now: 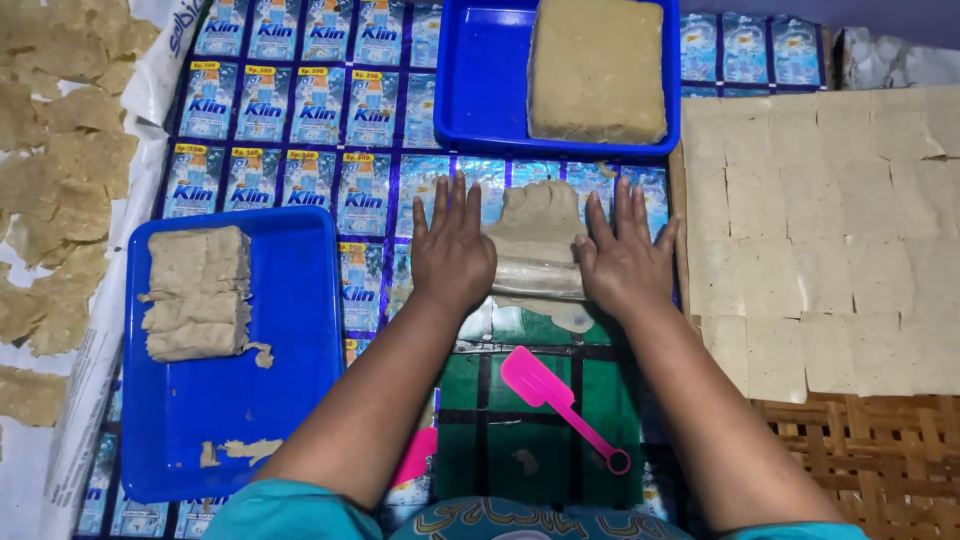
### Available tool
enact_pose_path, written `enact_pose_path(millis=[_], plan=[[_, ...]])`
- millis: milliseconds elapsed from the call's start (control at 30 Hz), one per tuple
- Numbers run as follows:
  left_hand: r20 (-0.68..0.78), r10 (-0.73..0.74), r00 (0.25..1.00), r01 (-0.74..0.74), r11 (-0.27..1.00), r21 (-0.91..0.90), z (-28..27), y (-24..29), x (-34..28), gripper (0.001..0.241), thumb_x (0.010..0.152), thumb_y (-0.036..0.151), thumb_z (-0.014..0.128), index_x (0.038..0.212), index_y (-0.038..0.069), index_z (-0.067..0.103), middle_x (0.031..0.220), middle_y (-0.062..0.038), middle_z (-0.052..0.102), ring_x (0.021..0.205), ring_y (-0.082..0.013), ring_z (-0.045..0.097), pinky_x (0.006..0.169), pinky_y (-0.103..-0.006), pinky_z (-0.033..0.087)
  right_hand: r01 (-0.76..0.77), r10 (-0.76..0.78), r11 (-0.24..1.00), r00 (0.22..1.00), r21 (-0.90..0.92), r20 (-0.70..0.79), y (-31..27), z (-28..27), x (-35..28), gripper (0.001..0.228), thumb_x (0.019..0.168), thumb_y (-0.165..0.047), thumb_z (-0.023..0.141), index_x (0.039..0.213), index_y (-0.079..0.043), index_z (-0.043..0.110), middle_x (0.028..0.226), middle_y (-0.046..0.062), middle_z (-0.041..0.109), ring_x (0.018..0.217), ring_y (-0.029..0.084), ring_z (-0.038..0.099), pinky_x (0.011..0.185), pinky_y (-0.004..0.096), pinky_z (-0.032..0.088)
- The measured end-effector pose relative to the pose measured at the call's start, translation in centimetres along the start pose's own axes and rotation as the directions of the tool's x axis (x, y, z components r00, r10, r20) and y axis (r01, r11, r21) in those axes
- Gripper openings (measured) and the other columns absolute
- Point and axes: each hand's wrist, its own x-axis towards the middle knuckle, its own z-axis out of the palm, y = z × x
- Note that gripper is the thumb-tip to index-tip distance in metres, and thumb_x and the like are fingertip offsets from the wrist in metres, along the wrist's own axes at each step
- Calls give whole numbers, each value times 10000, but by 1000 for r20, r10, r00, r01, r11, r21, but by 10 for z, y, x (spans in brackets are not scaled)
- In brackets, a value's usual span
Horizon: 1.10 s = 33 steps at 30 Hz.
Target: The person is flattening dough using a rolling pin and cutting it into squares to prepare cracker sheets.
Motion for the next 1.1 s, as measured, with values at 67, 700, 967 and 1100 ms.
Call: enact_pose_path(millis=[67, 700, 967, 1100], plan=[[-19, 1, 1000, -2, 1000, -3, 6, -1, -10, 663, 952, 225, 343, 1592, 54, 310, 1699, -193, 205, 1580, -360, 145, 1252, -583, 38, 15, -15, 1000, 1000, -4, -26, 3, 10, -8, 659, 1050, -512, 258, 1646, -231, 240, 1743, 142, 36, 1608, 304, -8, 1209, 708, -41], [-317, 129, 939, -121, 992, 45, 48, -15, -103, 605, 1013, 318, 446, 1549, 43, 386, 1625, -218, 348, 1498, -379, 336, 1200, -509, 287, 217, -222, 974, 858, -65, -463, 11, 72, -83, 728, 1035, -435, 477, 1566, 52, 377, 1611, 312, 369, 1519, 443, 313, 1200, 620, 221], [-170, -7, 985, 8, 1000, 6, 17, -7, -26, 584, 1050, 330, 329, 1576, 80, 366, 1670, -197, 279, 1560, -382, 208, 1254, -540, 133, 141, -133, 990, 930, -1, -342, 9, 37, -6, 626, 1074, -460, 333, 1651, -220, 307, 1677, 237, 290, 1567, 370, 243, 1211, 671, 91], [-98, -80, 992, 78, 997, -24, -3, -4, 8, 598, 1072, 352, 278, 1607, 84, 292, 1707, -188, 167, 1591, -348, 115, 1270, -549, 28, 152, -120, 987, 924, 59, -363, 6, 15, 25, 583, 1102, -435, 307, 1649, -237, 323, 1708, 166, 257, 1585, 310, 206, 1216, 664, 9]])
